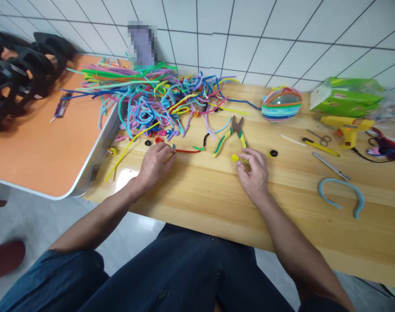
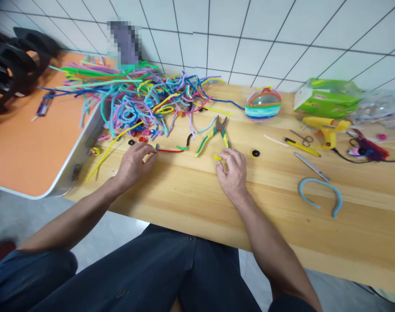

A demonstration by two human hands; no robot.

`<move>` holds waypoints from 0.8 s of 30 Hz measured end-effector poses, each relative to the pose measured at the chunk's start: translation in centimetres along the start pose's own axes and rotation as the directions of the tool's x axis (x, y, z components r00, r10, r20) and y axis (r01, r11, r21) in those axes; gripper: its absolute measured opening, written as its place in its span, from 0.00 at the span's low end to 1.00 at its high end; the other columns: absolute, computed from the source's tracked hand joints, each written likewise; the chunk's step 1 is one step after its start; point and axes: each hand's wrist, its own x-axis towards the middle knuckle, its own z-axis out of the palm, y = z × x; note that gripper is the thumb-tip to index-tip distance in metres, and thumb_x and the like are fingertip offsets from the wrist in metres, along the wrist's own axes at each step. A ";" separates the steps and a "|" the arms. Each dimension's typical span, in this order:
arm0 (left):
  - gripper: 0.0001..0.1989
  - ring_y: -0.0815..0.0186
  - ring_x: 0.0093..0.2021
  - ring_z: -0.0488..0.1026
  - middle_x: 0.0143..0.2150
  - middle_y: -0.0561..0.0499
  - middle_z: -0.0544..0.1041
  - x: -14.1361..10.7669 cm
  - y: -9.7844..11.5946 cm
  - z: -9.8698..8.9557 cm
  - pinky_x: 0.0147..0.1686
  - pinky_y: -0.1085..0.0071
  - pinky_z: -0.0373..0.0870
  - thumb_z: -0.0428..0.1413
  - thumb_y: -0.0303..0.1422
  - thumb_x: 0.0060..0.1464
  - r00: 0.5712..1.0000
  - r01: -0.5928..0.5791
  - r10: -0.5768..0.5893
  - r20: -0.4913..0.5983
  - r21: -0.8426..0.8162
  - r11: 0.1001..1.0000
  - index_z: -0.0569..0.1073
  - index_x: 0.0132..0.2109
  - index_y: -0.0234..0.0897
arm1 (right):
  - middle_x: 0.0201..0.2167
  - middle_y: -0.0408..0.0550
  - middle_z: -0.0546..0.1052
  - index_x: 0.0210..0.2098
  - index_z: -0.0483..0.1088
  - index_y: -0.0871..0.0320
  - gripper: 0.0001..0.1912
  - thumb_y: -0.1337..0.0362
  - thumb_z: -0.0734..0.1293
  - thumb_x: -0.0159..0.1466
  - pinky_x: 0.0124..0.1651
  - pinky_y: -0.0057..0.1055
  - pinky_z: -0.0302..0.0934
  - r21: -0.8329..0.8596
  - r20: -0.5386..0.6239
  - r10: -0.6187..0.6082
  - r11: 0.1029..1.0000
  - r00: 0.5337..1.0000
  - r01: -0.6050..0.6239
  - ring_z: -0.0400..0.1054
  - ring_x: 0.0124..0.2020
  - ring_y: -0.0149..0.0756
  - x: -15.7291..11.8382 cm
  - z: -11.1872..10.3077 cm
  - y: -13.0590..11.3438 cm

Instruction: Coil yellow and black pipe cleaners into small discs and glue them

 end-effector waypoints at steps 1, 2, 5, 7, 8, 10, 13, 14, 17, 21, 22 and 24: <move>0.11 0.54 0.43 0.79 0.41 0.41 0.83 0.3 -0.1 0.0 0.45 0.58 0.74 0.54 0.35 0.70 1.000 0.020 -0.020 0.004 0.002 1.000 0.79 0.41 0.39 | 0.52 0.53 0.83 0.48 0.78 0.51 0.08 0.65 0.70 0.70 0.62 0.56 0.70 -0.002 0.004 0.004 1.000 1.000 -0.004 0.77 0.56 0.50 0.0 -0.1 0.0; 0.11 0.54 0.42 0.79 0.41 0.41 0.83 0.7 -0.2 -0.2 0.45 0.58 0.73 0.54 0.35 0.70 0.999 0.041 -0.041 0.014 0.006 0.999 0.80 0.41 0.39 | 0.52 0.53 0.83 0.47 0.78 0.51 0.08 0.65 0.70 0.70 0.62 0.56 0.70 -0.002 0.007 0.008 1.000 1.000 -0.008 0.78 0.56 0.50 0.0 -0.1 0.1; 0.11 0.54 0.43 0.78 0.41 0.42 0.82 1.6 -0.9 -1.7 0.46 0.58 0.73 0.54 0.35 0.69 0.992 0.122 -0.123 0.033 0.033 0.992 0.80 0.41 0.39 | 0.51 0.53 0.84 0.47 0.78 0.51 0.07 0.64 0.70 0.70 0.61 0.56 0.71 -0.001 -0.009 0.017 1.000 1.000 -0.017 0.78 0.55 0.50 0.1 -0.3 0.3; 0.11 0.53 0.43 0.78 0.40 0.43 0.82 1.7 -2.1 -3.2 0.47 0.58 0.73 0.54 0.35 0.69 0.977 0.212 -0.213 0.009 0.059 0.975 0.79 0.41 0.40 | 0.50 0.53 0.84 0.46 0.78 0.50 0.07 0.64 0.69 0.70 0.60 0.55 0.71 0.003 -0.025 0.024 1.000 0.999 -0.024 0.78 0.54 0.50 0.2 -0.3 0.4; 0.11 0.53 0.42 0.78 0.40 0.43 0.82 1.6 -2.9 -3.9 0.46 0.58 0.73 0.53 0.35 0.69 0.964 0.265 -0.266 -0.003 0.075 0.961 0.79 0.41 0.40 | 0.50 0.53 0.84 0.46 0.78 0.50 0.07 0.64 0.69 0.70 0.60 0.55 0.71 0.005 -0.027 0.025 1.000 0.999 -0.025 0.79 0.54 0.50 0.2 -0.3 0.4; 0.10 0.53 0.42 0.78 0.41 0.43 0.83 1.1 -4.5 -4.9 0.46 0.58 0.72 0.54 0.35 0.68 0.935 0.353 -0.354 -0.013 0.116 0.928 0.80 0.41 0.41 | 0.50 0.52 0.85 0.46 0.78 0.50 0.07 0.64 0.70 0.70 0.60 0.55 0.72 0.012 -0.017 0.021 1.000 1.000 -0.021 0.79 0.54 0.50 0.2 -0.3 0.4; 0.13 0.50 0.44 0.78 0.44 0.42 0.84 0.3 -6.4 -4.8 0.47 0.58 0.72 0.54 0.37 0.66 0.911 0.401 -0.411 0.027 0.174 0.900 0.82 0.48 0.40 | 0.49 0.52 0.85 0.46 0.79 0.50 0.07 0.65 0.70 0.70 0.60 0.55 0.72 0.023 0.000 0.004 1.000 1.000 -0.004 0.79 0.54 0.50 0.1 -0.1 0.2; 0.15 0.50 0.44 0.79 0.44 0.41 0.84 0.2 -6.8 -4.6 0.47 0.58 0.72 0.54 0.38 0.66 0.906 0.404 -0.420 0.050 0.189 0.895 0.82 0.51 0.39 | 0.49 0.53 0.85 0.46 0.79 0.50 0.07 0.65 0.70 0.70 0.60 0.55 0.72 0.026 0.000 -0.002 1.000 1.000 0.002 0.79 0.54 0.50 0.1 0.0 0.2; 0.17 0.50 0.46 0.79 0.46 0.41 0.85 0.1 -7.1 -3.7 0.48 0.58 0.73 0.54 0.40 0.65 0.897 0.409 -0.432 0.087 0.200 0.890 0.82 0.53 0.39 | 0.48 0.53 0.85 0.45 0.79 0.51 0.07 0.65 0.69 0.70 0.59 0.54 0.73 0.029 -0.010 -0.016 0.999 1.000 0.017 0.80 0.53 0.50 0.1 0.0 0.0; 0.11 0.54 0.42 0.79 0.42 0.43 0.85 0.0 -5.1 -3.6 0.45 0.60 0.73 0.57 0.38 0.63 0.899 0.431 -0.432 0.068 0.033 0.902 0.83 0.41 0.40 | 0.49 0.52 0.85 0.46 0.79 0.50 0.08 0.66 0.69 0.70 0.60 0.54 0.72 0.023 -0.007 -0.008 1.000 1.000 0.008 0.80 0.54 0.50 0.3 -0.4 -0.4; 0.10 0.56 0.39 0.79 0.39 0.45 0.84 -0.1 -4.0 -3.4 0.44 0.61 0.74 0.59 0.39 0.62 0.897 0.440 -0.436 0.073 -0.063 0.896 0.83 0.41 0.40 | 0.49 0.52 0.85 0.47 0.79 0.50 0.08 0.66 0.69 0.69 0.59 0.54 0.72 0.027 0.000 -0.018 0.999 1.000 0.018 0.80 0.54 0.50 0.3 -0.6 -0.6; 0.11 0.61 0.35 0.78 0.38 0.47 0.85 -0.3 -0.9 -2.7 0.39 0.64 0.75 0.62 0.41 0.62 0.878 0.473 -0.467 0.105 -0.347 0.810 0.83 0.44 0.39 | 0.49 0.52 0.86 0.48 0.78 0.50 0.10 0.68 0.70 0.69 0.58 0.53 0.73 0.050 0.020 -0.067 0.997 0.998 0.066 0.80 0.53 0.49 0.3 -0.9 -1.1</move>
